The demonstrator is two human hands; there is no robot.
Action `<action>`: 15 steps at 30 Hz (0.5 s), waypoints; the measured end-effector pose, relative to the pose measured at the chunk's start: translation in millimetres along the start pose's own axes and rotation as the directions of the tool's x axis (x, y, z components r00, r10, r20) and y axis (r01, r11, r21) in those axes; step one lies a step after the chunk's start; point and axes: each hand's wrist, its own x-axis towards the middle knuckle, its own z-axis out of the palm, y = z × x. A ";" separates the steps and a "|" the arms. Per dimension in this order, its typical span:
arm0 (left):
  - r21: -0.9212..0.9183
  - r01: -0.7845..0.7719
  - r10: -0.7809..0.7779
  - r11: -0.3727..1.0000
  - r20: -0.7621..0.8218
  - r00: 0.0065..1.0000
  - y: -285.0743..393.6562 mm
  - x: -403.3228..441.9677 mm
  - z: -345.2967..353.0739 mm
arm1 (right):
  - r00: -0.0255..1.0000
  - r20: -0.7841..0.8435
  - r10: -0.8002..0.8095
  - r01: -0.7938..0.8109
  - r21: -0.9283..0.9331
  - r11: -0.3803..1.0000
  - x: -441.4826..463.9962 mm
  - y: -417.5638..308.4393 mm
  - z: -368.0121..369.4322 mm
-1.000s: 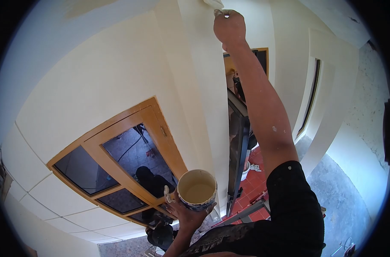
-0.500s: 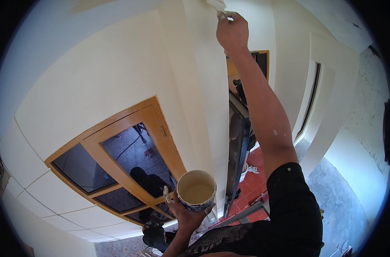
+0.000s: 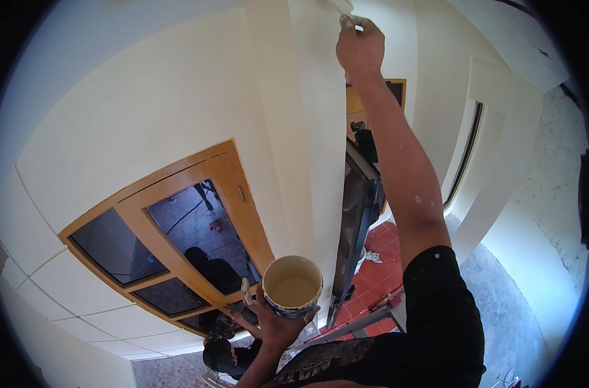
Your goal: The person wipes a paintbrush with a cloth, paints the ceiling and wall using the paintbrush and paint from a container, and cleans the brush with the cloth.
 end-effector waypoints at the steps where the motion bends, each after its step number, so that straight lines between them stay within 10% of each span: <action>1: 0.041 -0.014 0.013 0.999 0.011 1.000 2.7 0.6 -0.2 | 0.999 -0.044 -0.016 0.016 0.000 1.000 14.8 5.0 2.7; 15: 0.027 0.002 -0.005 1.000 0.102 0.995 16.0 9.9 0.4 | 0.998 -0.054 0.017 -0.021 -0.057 0.998 24.2 7.0 -8.4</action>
